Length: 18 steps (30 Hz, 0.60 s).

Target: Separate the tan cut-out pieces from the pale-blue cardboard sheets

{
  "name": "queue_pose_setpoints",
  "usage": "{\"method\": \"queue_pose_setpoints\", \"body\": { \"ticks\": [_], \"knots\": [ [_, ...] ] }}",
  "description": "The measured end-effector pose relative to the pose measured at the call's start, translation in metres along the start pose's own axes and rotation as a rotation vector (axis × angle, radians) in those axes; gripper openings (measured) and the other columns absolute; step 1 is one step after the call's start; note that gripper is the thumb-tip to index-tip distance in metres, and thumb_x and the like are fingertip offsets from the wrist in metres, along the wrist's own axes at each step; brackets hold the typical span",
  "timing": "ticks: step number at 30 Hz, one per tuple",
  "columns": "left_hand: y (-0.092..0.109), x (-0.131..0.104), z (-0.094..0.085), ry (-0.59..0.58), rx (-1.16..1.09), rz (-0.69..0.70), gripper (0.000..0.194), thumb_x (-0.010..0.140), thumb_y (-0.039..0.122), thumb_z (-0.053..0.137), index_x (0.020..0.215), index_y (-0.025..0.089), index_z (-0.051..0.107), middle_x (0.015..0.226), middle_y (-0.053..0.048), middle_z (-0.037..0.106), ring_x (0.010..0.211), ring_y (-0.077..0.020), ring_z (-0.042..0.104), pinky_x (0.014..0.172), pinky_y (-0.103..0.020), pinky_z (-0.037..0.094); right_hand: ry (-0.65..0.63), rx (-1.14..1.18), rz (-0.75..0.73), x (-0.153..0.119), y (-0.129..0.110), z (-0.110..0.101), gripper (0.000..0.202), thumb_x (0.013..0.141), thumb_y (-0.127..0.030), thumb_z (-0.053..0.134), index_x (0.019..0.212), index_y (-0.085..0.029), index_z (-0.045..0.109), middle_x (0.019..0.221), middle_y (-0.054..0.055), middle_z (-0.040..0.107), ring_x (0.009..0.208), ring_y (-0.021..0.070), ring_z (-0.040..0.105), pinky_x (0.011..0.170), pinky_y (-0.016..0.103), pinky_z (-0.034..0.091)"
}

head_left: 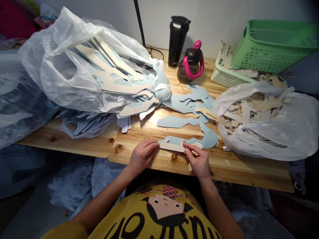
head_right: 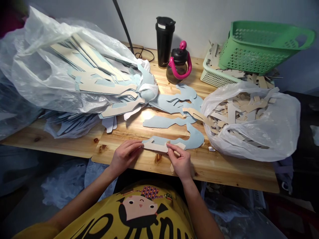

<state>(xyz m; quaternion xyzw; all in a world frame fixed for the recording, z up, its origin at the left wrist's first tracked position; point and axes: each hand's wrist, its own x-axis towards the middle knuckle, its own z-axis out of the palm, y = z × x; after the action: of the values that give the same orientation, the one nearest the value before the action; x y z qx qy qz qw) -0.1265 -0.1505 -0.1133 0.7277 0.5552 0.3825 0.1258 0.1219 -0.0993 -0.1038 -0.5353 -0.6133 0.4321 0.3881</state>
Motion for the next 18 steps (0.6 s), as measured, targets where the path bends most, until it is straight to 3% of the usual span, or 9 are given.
{"method": "queue_pose_setpoints", "body": {
  "ticks": [5, 10, 18],
  "knots": [
    [-0.0014, -0.0004, 0.0008, 0.013, 0.066, 0.064, 0.022, 0.089, 0.012, 0.058, 0.109, 0.018, 0.065, 0.111, -0.008, 0.065, 0.102, -0.0177, 0.059, 0.089, -0.032, 0.051, 0.006, -0.059, -0.005, -0.0001, -0.0003, 0.0016, 0.025, 0.085, -0.03, 0.062, 0.101, -0.017, 0.076, 0.096, 0.005, 0.071, 0.082, 0.0143, 0.068, 0.084, 0.025, 0.057],
    [0.0014, 0.0009, 0.0007, 0.01, 0.044, 0.025, 0.025, 0.089, 0.012, 0.059, 0.113, 0.018, 0.06, 0.109, -0.006, 0.066, 0.101, -0.0164, 0.06, 0.09, -0.031, 0.051, 0.029, -0.072, 0.0, -0.0001, -0.0014, 0.0026, 0.024, 0.085, -0.03, 0.063, 0.099, -0.017, 0.076, 0.098, 0.005, 0.071, 0.084, 0.0153, 0.069, 0.086, 0.026, 0.058],
    [0.0022, 0.0011, 0.0017, 0.009, 0.054, -0.056, 0.03, 0.089, 0.019, 0.061, 0.119, 0.017, 0.055, 0.107, -0.006, 0.066, 0.098, -0.0165, 0.061, 0.089, -0.03, 0.051, 0.015, 0.002, 0.025, -0.001, -0.0036, -0.0011, 0.024, 0.085, -0.03, 0.064, 0.1, -0.016, 0.076, 0.088, 0.005, 0.071, 0.073, 0.0117, 0.067, 0.073, 0.02, 0.058]
  ]
}}
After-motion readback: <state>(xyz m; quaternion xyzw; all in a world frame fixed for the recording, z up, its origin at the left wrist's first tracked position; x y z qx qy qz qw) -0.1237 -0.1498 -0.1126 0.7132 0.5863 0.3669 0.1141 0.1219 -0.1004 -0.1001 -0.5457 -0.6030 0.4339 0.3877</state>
